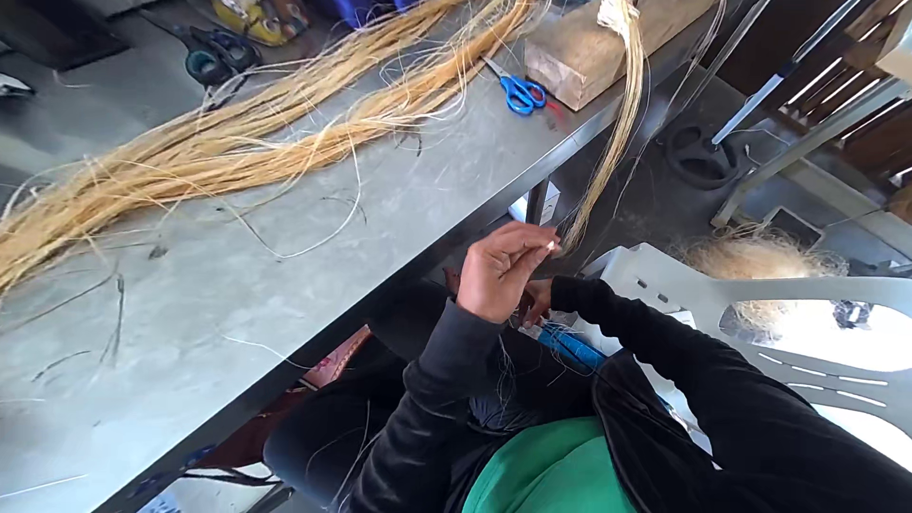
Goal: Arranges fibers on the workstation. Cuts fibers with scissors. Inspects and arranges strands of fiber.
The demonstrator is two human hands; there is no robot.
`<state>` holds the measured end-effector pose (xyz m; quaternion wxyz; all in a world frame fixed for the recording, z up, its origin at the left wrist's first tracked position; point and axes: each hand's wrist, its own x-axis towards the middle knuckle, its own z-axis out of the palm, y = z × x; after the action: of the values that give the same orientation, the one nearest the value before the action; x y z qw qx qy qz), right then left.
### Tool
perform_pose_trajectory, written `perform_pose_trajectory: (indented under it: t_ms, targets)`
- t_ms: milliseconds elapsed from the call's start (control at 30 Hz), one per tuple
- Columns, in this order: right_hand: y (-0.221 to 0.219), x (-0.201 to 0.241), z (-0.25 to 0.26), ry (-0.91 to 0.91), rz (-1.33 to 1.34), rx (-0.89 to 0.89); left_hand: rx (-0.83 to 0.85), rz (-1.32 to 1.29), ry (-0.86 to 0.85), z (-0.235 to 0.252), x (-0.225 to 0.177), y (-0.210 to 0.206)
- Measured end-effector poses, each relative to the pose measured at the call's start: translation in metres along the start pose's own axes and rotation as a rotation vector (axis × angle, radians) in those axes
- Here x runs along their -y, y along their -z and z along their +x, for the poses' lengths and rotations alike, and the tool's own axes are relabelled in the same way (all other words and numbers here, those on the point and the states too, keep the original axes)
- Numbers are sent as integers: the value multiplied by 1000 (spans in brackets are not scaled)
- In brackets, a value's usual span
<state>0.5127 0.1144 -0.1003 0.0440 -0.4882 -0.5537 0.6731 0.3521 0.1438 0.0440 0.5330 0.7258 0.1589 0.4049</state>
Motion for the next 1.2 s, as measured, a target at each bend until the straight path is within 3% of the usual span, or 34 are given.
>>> perform_pose_trajectory:
  t_ms: [100,167,267,333,433,533,567,700,767,833,933,1033,1133,1200]
  targets:
    - [9,-24,3,-50,-143,49,-30,13,-197,23,-28,5]
    - [14,-13,-9,-139,-239,48,-40,38,-301,36,-46,10]
    - [27,-10,-16,-248,-177,-57,-2,13,-394,49,-66,16]
    - [48,-13,-17,-258,-25,-295,47,-22,-389,49,-73,16]
    - [87,-19,-20,-160,-76,-943,145,19,-299,41,-62,15]
    - [108,-32,-24,-132,-94,-1231,269,268,-119,29,-23,9]
    - [107,-45,-18,-158,-117,-1211,323,362,-38,23,-2,6]
    - [91,-66,-6,-527,-333,-557,785,774,675,11,65,-6]
    - [81,-57,-7,-641,-414,-397,894,913,890,14,73,-15]
    - [79,-46,-11,-721,-451,-389,788,916,840,21,64,-14]
    - [78,-25,-19,-774,-492,-453,463,909,642,29,23,-7]
    - [80,-2,-28,-727,-527,-490,159,845,322,19,-24,-1]
    - [71,33,-42,-515,-562,-465,55,862,104,-13,-70,13]
    - [57,51,-53,-163,-542,-504,-7,914,128,-47,-96,33]
